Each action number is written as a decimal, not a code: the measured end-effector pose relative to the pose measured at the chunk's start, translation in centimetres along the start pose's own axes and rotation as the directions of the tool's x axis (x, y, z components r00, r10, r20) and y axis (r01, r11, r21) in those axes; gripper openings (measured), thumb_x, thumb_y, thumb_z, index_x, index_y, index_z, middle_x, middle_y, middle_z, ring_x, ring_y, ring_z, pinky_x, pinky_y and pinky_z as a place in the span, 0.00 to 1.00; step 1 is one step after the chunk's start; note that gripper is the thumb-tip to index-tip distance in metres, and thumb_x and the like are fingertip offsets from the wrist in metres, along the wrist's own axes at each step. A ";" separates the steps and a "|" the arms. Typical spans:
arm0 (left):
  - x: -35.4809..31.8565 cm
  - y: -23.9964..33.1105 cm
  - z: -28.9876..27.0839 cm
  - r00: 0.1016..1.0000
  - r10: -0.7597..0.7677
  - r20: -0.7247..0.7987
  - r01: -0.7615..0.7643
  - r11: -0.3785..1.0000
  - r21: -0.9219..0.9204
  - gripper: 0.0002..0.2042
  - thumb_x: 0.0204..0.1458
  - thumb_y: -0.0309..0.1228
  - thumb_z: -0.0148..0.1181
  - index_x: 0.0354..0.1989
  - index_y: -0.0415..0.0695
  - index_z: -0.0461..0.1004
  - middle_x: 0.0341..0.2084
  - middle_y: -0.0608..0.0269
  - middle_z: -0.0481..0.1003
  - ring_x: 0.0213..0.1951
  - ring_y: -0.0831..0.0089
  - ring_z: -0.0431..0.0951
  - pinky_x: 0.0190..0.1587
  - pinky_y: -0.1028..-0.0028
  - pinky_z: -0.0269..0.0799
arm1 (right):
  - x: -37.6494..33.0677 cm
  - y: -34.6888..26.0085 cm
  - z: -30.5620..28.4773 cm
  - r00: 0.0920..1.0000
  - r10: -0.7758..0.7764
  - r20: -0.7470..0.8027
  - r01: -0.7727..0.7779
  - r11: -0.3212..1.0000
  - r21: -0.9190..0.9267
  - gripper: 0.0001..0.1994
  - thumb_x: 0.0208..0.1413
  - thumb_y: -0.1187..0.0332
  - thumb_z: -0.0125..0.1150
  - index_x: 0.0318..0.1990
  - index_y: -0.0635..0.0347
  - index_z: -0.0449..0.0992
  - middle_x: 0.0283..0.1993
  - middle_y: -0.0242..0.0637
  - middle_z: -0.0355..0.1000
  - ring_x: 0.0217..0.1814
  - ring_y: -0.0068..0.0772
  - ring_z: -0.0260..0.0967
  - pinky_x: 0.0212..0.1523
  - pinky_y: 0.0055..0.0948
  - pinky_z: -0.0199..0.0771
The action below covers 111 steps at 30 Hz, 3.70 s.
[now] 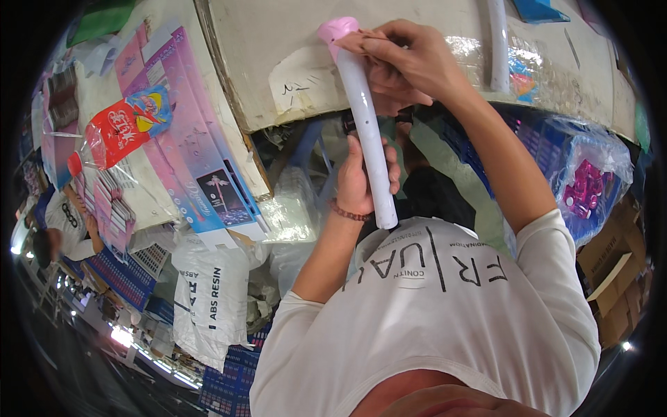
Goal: The person assembles pink and white baton-like objects by attaching pink tops to white handles. They then place the assembled batons into small pink boxes and seal them with tape. The process is repeated for multiple units.
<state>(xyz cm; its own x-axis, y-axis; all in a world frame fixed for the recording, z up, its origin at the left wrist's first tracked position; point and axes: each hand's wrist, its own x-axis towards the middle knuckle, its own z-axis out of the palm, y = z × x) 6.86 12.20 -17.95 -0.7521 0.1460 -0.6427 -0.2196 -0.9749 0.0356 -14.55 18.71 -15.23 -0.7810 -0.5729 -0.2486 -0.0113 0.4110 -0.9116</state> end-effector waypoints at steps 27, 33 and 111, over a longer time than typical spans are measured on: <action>0.9 -1.3 3.2 0.954 0.007 -0.298 -0.011 1.000 -0.010 0.29 0.56 0.61 0.42 0.47 0.45 0.68 0.35 0.60 0.73 0.30 0.70 0.72 0.30 0.68 0.72 | -12.8 1.1 -1.1 0.944 -0.070 0.322 0.064 0.998 0.028 0.09 0.55 0.62 0.61 0.35 0.58 0.79 0.35 0.36 0.75 0.35 0.34 0.74 0.34 0.32 0.74; -2.4 2.5 5.4 0.933 0.313 0.177 -0.358 0.765 0.536 0.29 0.53 0.54 0.55 0.48 0.39 0.65 0.29 0.61 0.72 0.26 0.70 0.73 0.26 0.71 0.72 | -11.5 -3.0 -6.2 0.976 0.178 0.129 -0.174 0.267 0.948 0.27 0.57 0.51 0.57 0.56 0.63 0.65 0.45 0.41 0.73 0.42 0.33 0.72 0.42 0.27 0.74; 23.3 -1.5 25.9 0.910 0.386 0.153 0.058 -0.484 0.873 0.31 0.46 0.50 0.63 0.46 0.33 0.66 0.33 0.44 0.76 0.37 0.52 0.78 0.41 0.60 0.72 | 13.6 -1.7 -43.4 0.914 0.221 -0.339 -0.188 0.974 0.127 0.22 0.55 0.50 0.57 0.40 0.63 0.67 0.17 0.31 0.58 0.11 0.24 0.60 0.07 0.28 0.67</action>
<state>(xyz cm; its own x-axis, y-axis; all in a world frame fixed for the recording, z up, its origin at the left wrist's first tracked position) -26.42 21.38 -13.11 -0.8640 -0.2174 -0.4542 -0.4803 0.6266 0.6137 -52.26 40.93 -2.84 -0.9285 -0.1924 -0.3177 0.2152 0.4184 -0.8824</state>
